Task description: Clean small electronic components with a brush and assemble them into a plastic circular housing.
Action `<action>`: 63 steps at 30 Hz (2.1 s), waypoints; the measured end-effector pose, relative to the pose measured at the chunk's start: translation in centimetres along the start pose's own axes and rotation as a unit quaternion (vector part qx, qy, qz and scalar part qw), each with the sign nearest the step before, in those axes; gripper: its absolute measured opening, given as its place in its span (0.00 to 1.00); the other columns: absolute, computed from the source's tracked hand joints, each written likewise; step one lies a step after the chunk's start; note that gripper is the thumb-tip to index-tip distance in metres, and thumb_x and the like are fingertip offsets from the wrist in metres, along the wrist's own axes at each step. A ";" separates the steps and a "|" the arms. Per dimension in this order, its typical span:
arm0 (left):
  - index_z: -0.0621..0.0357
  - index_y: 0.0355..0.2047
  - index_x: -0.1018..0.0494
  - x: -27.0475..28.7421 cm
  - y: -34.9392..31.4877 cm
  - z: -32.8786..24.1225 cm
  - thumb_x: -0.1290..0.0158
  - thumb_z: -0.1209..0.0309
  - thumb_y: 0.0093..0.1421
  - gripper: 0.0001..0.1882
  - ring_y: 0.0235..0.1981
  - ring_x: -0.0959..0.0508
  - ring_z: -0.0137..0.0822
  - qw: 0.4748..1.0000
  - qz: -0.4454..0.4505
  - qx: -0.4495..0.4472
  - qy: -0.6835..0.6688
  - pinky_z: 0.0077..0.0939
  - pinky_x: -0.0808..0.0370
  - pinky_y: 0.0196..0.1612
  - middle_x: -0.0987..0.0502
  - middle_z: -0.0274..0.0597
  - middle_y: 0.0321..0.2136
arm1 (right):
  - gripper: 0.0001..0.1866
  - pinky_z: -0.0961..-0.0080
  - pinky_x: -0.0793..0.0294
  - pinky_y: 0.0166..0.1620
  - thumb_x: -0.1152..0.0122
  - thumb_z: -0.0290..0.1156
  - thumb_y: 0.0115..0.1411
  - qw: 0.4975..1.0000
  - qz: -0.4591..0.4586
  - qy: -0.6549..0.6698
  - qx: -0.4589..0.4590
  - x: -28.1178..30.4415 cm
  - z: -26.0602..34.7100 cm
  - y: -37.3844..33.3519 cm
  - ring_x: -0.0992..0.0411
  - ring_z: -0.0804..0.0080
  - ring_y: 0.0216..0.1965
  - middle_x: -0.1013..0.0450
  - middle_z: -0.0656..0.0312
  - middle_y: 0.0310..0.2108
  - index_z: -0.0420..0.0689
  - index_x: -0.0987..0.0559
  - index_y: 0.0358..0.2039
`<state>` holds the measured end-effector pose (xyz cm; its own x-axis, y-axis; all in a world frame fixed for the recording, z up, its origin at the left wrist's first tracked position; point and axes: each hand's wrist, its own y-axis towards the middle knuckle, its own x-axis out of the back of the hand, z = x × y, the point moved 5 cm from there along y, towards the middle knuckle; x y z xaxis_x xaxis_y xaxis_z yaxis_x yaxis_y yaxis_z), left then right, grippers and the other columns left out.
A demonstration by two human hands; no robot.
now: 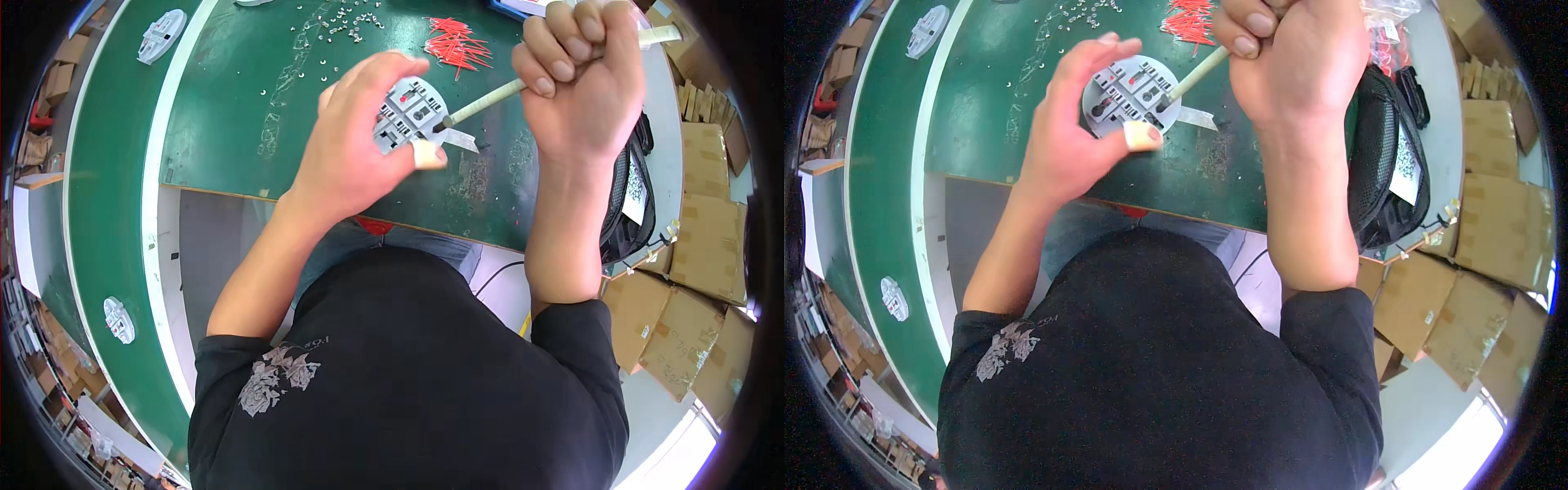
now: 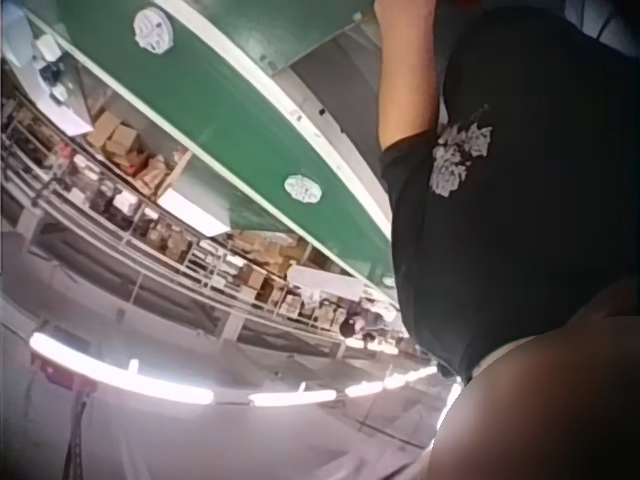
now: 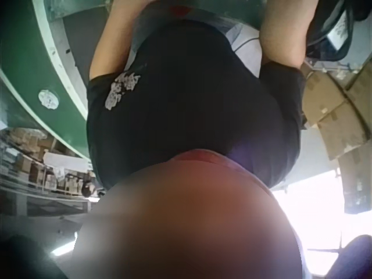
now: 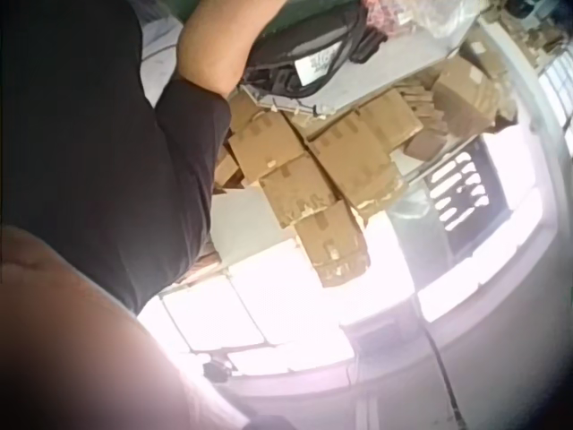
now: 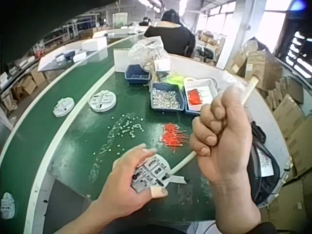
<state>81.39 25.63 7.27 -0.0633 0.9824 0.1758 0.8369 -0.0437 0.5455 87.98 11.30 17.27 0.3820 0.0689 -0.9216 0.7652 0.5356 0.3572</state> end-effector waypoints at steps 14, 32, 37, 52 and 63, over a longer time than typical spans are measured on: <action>0.57 0.60 0.37 0.3 -1.4 2.1 0.27 0.59 0.39 0.49 0.64 0.36 0.54 0.977 0.093 -0.030 0.188 0.48 0.40 0.64 0.30 0.50 0.56 | 0.19 0.78 0.44 0.22 0.55 0.50 0.67 0.840 -0.077 -0.516 0.149 0.0 -0.2 -1.3 0.45 0.76 0.21 0.40 0.69 0.22 0.51 0.26 0.26; 0.62 0.58 0.38 -3.6 -0.6 2.3 0.27 0.57 0.39 0.48 0.63 0.35 0.53 0.979 0.092 -0.019 0.180 0.48 0.40 0.63 0.28 0.52 0.53 | 0.31 0.79 0.53 0.18 0.53 0.65 0.66 0.704 0.004 -0.699 0.127 1.5 -3.8 -1.8 0.56 0.81 0.14 0.49 0.70 0.14 0.50 0.42 0.24; 0.63 0.58 0.38 -6.7 0.4 2.1 0.27 0.56 0.40 0.49 0.63 0.35 0.54 0.974 0.109 -0.026 0.195 0.48 0.40 0.63 0.28 0.53 0.52 | 0.31 0.79 0.55 0.17 0.50 0.64 0.66 0.673 -0.103 -0.701 0.210 2.4 -0.4 -1.9 0.56 0.81 0.14 0.50 0.70 0.15 0.50 0.43 0.24; 0.61 0.59 0.40 -10.1 3.3 4.4 0.26 0.53 0.39 0.52 0.64 0.35 0.49 0.961 0.134 -0.015 0.241 0.51 0.40 0.60 0.29 0.52 0.55 | 0.21 0.83 0.49 0.19 0.52 0.49 0.73 0.609 -0.109 -0.737 0.272 4.2 3.5 -0.8 0.49 0.83 0.16 0.44 0.69 0.17 0.46 0.35 0.28; 0.60 0.54 0.36 -7.3 6.2 3.1 0.35 0.52 0.54 0.36 0.57 0.26 0.47 0.987 0.128 0.064 0.077 0.51 0.32 0.55 0.26 0.52 0.52 | 0.23 0.86 0.50 0.14 0.55 0.54 0.72 0.670 -0.125 -0.641 0.351 -6.8 4.8 -0.2 0.49 0.84 0.13 0.43 0.74 0.17 0.49 0.32 0.29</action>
<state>88.71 18.74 6.87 0.0853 0.9027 0.4218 0.8977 -0.2533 0.3605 87.74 6.66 24.21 -0.0174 -0.9710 -0.2384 0.7716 -0.1647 0.6144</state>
